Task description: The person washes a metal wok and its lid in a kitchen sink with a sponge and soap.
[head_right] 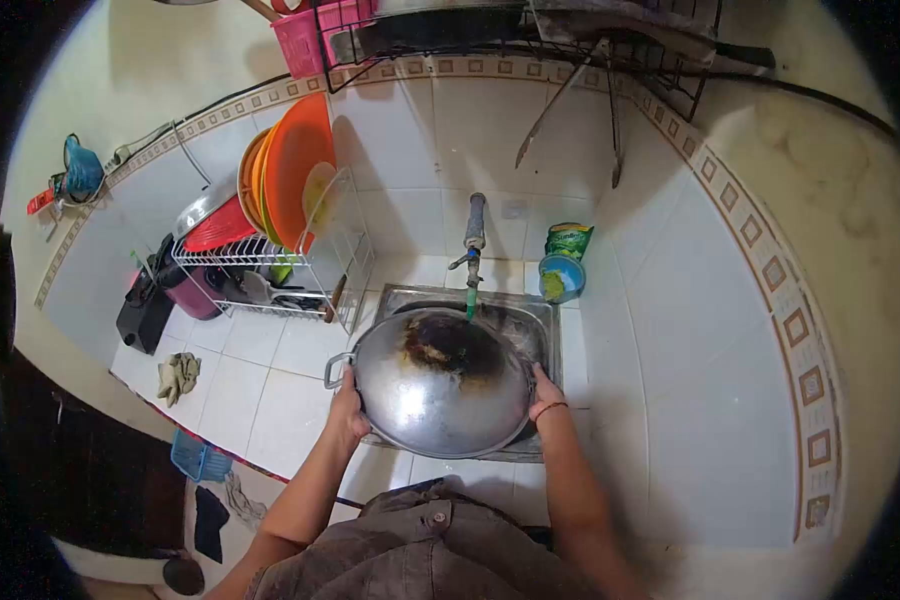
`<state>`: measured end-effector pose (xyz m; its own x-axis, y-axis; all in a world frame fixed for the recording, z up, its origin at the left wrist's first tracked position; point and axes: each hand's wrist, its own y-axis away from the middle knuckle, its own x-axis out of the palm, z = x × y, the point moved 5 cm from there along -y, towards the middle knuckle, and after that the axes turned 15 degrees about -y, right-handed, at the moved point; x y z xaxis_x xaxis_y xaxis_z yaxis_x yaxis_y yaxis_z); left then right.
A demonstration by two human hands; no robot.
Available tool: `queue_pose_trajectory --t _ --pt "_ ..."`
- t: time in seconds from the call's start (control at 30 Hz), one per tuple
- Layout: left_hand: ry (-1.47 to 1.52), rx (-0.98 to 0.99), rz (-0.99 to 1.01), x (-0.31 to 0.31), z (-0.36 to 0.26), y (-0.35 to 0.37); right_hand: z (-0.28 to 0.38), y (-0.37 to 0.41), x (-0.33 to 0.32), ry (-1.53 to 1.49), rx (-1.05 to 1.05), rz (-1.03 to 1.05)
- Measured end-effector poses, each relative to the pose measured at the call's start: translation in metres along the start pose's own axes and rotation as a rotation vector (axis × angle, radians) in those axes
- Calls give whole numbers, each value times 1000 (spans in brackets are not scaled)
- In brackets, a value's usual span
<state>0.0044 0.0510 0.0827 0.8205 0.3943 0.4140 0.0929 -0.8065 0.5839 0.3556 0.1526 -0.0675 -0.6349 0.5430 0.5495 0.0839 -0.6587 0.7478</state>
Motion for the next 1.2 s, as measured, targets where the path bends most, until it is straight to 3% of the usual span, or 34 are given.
queue_pose_trajectory --t 0.03,0.1,0.2,0.3,0.33,0.4,0.43,0.47,0.57,0.7,0.73,0.83,0.87,1.0,1.1,1.2 --pt "25 -22 104 -16 18 -29 8 27 10 4 -29 -12" --pt "42 -37 103 -37 37 -62 12 76 31 10 -85 -35" --pt "-58 -100 31 -33 40 -70 24 23 -21 84 -190 -108" --pt "-231 -96 -89 1 18 -33 27 63 -5 3 -326 -44" --pt "-253 -158 -104 -21 47 -85 28 70 -9 -27 -361 -71" --pt "-414 -106 -53 -34 76 -146 35 63 -38 -8 -503 -177" --pt "-492 -81 -28 -20 62 -126 35 79 -29 -35 -531 -205" --pt "-639 -43 -217 -4 51 -104 32 98 -24 -65 -558 -232" --pt "-509 -42 -107 10 81 -156 23 122 -18 -134 -666 -246" --pt "-601 137 20 43 74 -167 9 139 -13 -205 -800 -280" --pt "-558 256 68 53 73 -168 5 143 -14 -204 -823 -323" --pt "-904 326 -23 72 63 -169 -7 145 -11 -278 -889 -362" --pt "-809 356 81 74 87 -207 -11 146 -9 -317 -906 -360" --pt "-1003 527 -144 92 75 -196 -18 150 -7 -348 -911 -418" --pt "-961 670 -35 103 56 -186 -23 166 8 -344 -897 -399" --pt "-1139 862 79 107 64 -236 -21 156 -1 -359 -901 -380"
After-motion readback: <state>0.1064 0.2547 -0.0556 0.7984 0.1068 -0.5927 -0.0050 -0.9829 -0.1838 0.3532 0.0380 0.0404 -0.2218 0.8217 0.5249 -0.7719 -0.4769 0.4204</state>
